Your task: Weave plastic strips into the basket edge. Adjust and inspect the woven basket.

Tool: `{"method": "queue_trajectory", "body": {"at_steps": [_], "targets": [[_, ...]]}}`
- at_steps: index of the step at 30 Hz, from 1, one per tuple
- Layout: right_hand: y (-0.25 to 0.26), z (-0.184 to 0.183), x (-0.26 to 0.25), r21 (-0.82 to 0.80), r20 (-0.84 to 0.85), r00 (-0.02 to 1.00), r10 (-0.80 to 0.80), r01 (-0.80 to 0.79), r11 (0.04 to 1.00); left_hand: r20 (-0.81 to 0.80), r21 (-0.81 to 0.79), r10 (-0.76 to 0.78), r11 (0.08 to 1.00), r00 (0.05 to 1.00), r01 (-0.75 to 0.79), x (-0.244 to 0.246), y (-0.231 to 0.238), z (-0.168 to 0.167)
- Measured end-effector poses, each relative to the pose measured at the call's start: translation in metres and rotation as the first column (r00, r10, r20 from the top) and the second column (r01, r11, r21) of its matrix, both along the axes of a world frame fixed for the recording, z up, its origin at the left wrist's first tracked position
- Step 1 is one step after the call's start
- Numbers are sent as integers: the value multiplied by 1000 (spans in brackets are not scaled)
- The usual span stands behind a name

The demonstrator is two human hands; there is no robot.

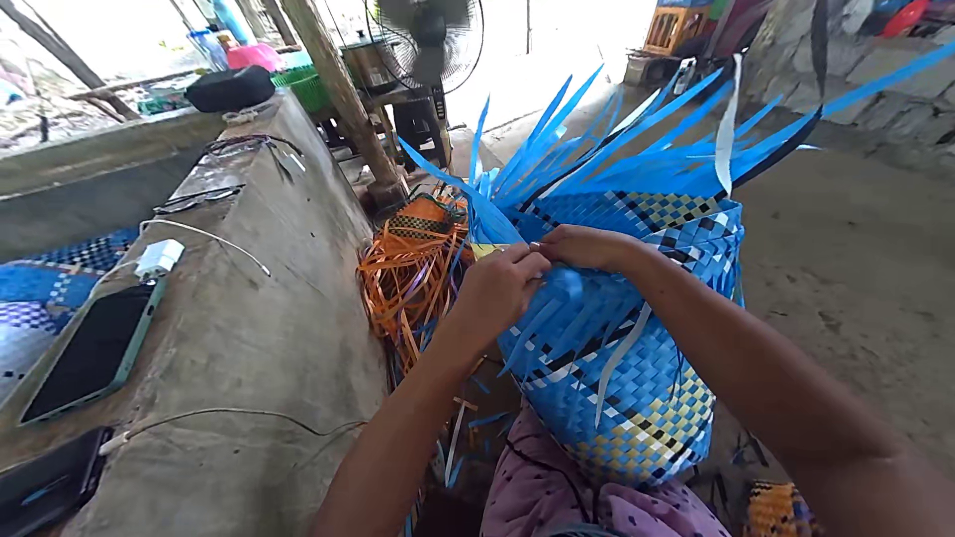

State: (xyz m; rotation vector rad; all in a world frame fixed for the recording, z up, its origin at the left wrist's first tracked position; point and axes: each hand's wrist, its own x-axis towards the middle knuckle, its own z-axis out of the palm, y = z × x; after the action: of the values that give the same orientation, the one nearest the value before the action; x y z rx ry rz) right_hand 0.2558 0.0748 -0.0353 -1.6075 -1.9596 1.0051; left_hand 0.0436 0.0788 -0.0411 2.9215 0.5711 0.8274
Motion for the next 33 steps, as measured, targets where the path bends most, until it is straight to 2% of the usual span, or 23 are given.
{"method": "queue_trajectory", "body": {"at_steps": [3,5,8,10,14,18,21,25,28,31,33], "targets": [[2,-11,13,48,-25,1000,12,-11,999,-94,-126,213,966,972,-224,-10,-10,-9],[-4,-9,9,70,-28,999,24,-22,997,-112,-170,250,949,962,-266,-3,-16,-20],[-5,-12,12,165,-21,999,29,-25,986,110,-161,130,981,985,-111,-1,-8,-54],[-9,-14,25,171,-46,999,14,-6,985,143,-251,57,968,988,-20,-20,-4,-75],[-23,-12,46,158,-115,989,91,-72,985,151,-365,77,931,986,-16,-72,-6,-108],[-10,-31,40,325,-4,1000,30,-27,945,252,-382,84,924,964,20,-91,-11,-115],[0,-35,43,350,17,1000,-5,-1,937,278,-390,96,921,956,21,-96,-12,-113],[-2,-29,42,169,-98,993,68,-51,984,228,-446,138,895,964,-23,-96,-1,-108],[-6,-19,24,-9,-139,986,89,-91,996,282,-413,77,909,956,48,-70,2,-84],[-8,-5,5,-79,-44,994,96,-99,992,297,-359,25,929,954,88,-43,2,-48],[-9,0,-1,-97,21,995,94,-92,991,283,-267,-18,959,959,97,-31,3,-28]]}}
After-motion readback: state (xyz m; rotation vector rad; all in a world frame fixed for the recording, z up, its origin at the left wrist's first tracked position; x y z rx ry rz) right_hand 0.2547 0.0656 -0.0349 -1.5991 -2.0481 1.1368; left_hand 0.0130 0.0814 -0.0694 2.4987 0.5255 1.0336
